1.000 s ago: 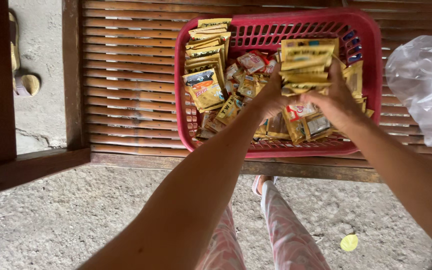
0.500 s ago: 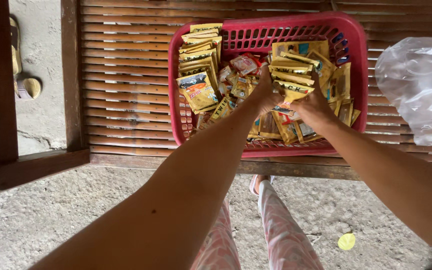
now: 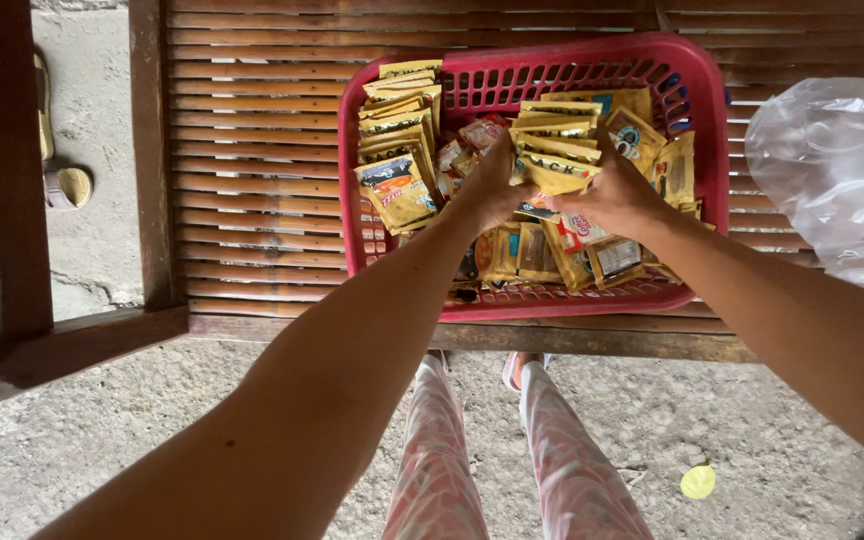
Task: The person uses scissors to cut open yellow instant noodle packets and places them into a red basket. They then arrange the packets neatly within the basket.
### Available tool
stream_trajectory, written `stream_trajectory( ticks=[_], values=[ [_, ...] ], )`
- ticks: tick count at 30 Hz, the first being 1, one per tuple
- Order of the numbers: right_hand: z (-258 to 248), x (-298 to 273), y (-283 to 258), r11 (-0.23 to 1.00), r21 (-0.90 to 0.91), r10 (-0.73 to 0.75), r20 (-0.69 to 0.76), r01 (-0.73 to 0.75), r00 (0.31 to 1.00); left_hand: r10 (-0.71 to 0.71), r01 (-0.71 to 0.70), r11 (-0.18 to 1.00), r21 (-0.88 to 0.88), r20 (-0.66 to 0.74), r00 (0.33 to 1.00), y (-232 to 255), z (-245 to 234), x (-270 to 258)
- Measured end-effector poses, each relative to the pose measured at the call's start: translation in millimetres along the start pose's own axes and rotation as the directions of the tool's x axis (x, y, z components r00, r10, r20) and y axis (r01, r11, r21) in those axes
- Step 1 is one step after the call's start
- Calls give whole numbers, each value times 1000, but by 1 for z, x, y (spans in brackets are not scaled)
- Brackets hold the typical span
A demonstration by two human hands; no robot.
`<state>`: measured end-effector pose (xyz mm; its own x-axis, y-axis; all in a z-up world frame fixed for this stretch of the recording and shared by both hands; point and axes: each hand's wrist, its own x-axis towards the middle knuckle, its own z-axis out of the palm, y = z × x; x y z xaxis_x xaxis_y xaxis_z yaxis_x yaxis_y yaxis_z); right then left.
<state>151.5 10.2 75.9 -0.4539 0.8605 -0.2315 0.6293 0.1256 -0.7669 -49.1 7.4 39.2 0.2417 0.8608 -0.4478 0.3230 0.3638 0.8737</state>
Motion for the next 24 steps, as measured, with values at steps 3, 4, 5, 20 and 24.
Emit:
stream_trajectory(
  ticks=[3, 4, 5, 20, 24],
  values=[
    [-4, 15, -12, 971, 176, -163, -1, 161, 987, 104, -101, 991, 92, -30, 994, -1, -14, 6],
    [-6, 20, -15, 976, 164, -146, -12, 146, 989, 110, -103, 987, 122, -54, 992, 0, -16, 9],
    [-8, 24, -17, 980, 153, -128, -23, 130, 991, 117, -105, 983, 151, -78, 990, 2, -18, 12],
    [-33, 64, 0, 897, 426, 194, -139, -118, 971, -83, 71, 856, 511, 1, 997, -63, 12, 37],
    [-28, 69, 11, 984, 129, 139, -136, -122, 981, -249, 179, 667, 723, -11, 969, -61, 10, 60]
  ],
)
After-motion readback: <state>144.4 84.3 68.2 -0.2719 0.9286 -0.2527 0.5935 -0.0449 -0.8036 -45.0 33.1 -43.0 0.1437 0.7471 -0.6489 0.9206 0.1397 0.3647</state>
